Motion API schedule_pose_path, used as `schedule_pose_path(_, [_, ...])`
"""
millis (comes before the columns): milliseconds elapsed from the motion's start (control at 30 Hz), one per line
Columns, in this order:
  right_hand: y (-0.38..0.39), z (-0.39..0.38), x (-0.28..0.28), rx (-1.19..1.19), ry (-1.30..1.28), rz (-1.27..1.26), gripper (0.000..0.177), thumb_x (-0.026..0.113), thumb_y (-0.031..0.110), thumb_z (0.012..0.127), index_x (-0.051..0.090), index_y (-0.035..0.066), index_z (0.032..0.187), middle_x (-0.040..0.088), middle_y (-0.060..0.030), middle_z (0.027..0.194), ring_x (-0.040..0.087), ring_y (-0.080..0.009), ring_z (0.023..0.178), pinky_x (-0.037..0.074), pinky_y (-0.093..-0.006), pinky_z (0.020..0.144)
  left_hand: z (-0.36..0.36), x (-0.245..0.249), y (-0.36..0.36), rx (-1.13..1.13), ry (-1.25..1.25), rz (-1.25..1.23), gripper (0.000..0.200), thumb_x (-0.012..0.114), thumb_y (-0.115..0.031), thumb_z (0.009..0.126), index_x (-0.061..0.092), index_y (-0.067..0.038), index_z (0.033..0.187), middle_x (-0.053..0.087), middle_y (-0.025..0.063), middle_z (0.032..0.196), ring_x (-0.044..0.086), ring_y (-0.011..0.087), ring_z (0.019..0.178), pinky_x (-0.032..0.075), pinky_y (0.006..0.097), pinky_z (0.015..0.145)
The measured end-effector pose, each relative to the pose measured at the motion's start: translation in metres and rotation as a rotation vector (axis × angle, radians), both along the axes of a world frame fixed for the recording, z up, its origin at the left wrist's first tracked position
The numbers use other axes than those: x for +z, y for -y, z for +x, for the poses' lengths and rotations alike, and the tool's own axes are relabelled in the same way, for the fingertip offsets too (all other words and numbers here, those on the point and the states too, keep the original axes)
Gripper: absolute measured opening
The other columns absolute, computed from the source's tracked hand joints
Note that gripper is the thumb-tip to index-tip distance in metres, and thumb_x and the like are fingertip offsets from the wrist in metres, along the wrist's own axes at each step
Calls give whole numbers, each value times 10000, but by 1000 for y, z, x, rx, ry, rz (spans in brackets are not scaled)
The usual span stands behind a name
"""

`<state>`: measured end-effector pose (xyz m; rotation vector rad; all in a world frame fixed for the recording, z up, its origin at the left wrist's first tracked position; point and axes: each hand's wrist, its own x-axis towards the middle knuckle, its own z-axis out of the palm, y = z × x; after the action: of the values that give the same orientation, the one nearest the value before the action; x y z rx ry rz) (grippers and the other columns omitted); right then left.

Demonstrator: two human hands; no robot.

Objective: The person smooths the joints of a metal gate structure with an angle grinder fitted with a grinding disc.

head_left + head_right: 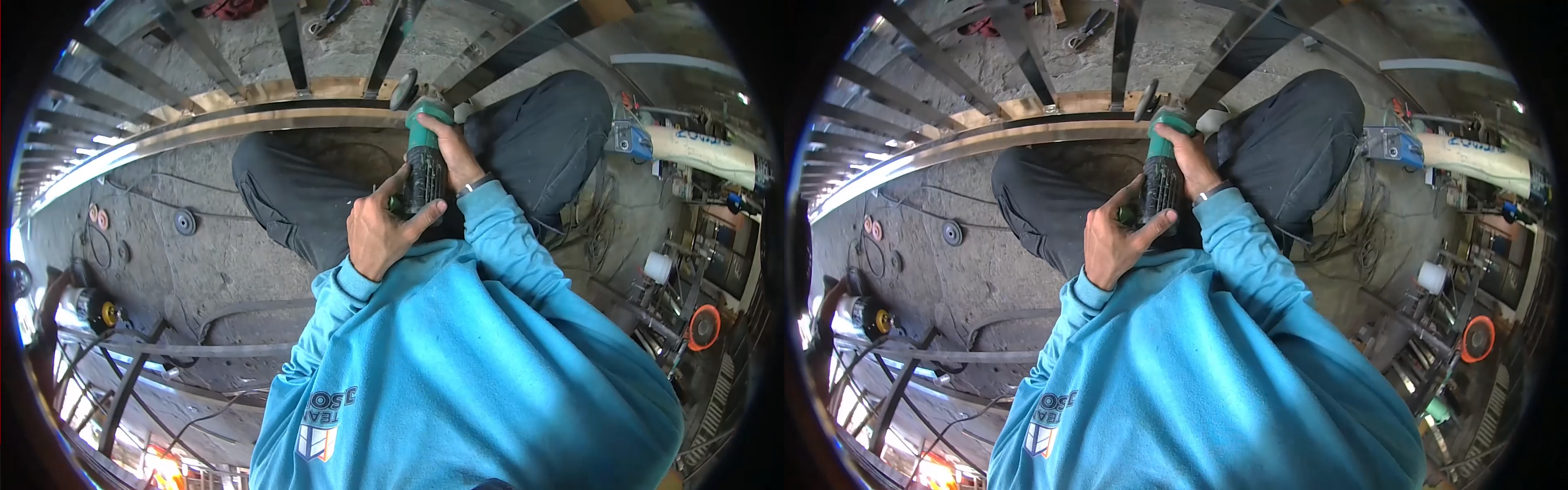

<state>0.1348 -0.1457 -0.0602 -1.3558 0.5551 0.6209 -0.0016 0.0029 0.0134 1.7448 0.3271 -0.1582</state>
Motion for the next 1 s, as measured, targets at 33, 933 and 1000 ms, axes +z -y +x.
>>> schedule_pose_path(33, [-1, 2, -1, -1, 20, -4, 445, 740, 368, 906, 559, 18, 1114, 606, -102, 733, 658, -225, 534, 566, -337, 475, 1, 1, 1, -12, 6, 7, 814, 883, -466, 734, 642, 70, 1299, 761, 229, 933, 770, 272, 815, 593, 345, 762])
schedule_pose_path(933, [-12, 11, 14, 80, 39, -26, 424, 762, 322, 895, 582, 1, 1106, 595, -77, 767, 650, -204, 547, 558, -316, 476, 5, -1, 3, 29, -1, 50, 831, 875, -482, 746, 633, 98, 1290, 755, 247, 914, 768, 277, 826, 591, 349, 771])
schedule_pose_path(1000, [-16, 17, 9, 96, -18, 22, 421, 751, 329, 904, 584, 16, 1130, 595, -69, 771, 650, -201, 559, 562, -325, 487, 6, -2, 0, 50, -25, 10, 809, 869, -479, 755, 639, 75, 1298, 757, 238, 942, 766, 271, 863, 585, 352, 797])
